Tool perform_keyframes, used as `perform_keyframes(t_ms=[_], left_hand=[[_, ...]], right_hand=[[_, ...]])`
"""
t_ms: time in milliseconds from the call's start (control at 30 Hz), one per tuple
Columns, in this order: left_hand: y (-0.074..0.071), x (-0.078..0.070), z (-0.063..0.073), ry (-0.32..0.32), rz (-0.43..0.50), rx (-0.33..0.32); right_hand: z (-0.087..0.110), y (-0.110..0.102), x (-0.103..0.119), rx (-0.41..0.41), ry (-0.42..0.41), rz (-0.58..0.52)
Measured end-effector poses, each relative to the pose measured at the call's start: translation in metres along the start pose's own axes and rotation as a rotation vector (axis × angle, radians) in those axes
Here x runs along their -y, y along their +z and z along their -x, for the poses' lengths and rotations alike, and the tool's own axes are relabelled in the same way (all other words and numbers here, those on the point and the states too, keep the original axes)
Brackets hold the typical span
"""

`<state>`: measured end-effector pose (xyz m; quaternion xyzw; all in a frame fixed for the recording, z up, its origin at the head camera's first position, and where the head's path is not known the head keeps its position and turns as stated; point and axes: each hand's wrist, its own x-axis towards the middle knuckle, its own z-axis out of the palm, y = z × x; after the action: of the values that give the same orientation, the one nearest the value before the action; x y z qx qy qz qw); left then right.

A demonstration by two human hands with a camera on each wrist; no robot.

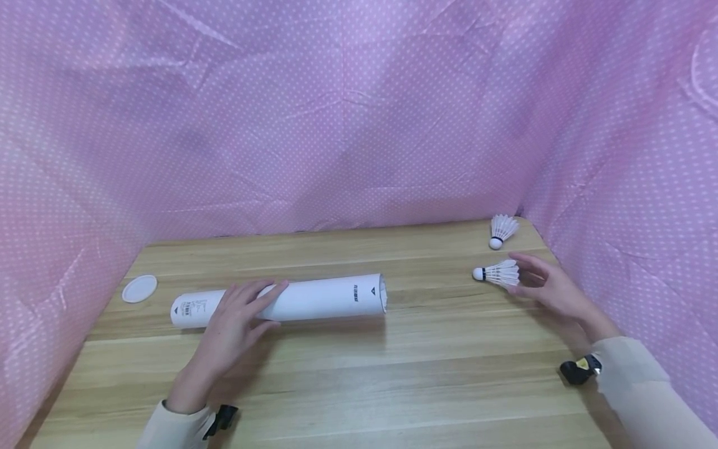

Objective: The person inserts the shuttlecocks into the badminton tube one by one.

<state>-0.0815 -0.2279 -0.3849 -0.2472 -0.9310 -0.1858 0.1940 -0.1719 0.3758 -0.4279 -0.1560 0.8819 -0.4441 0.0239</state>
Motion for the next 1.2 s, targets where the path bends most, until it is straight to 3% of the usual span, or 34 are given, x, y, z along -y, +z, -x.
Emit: perform_keyframes(t_ms=[267,633,1033,1200], left_hand=[[0.0009,0.001,-0.0005,0.001,0.008,-0.005],[0.0021,0.0012,-0.0004,-0.007,0.005,-0.002],[0.0014,0.0006,-0.0006,-0.008,0.001,-0.003],[0.0016,0.0005,-0.0004,-0.009,-0.003,-0.003]], right_hand=[[0.0052,-0.0019,-0.0053,0.013,0.0,-0.015],[0.0054,0.0006,-0.0062,-0.038,0.007,0.033],[0.0038,0.0047,-0.0054,-0.081,0.004,-0.07],[0.0041,0.0061,-0.0024,-0.076,0.041,-0.131]])
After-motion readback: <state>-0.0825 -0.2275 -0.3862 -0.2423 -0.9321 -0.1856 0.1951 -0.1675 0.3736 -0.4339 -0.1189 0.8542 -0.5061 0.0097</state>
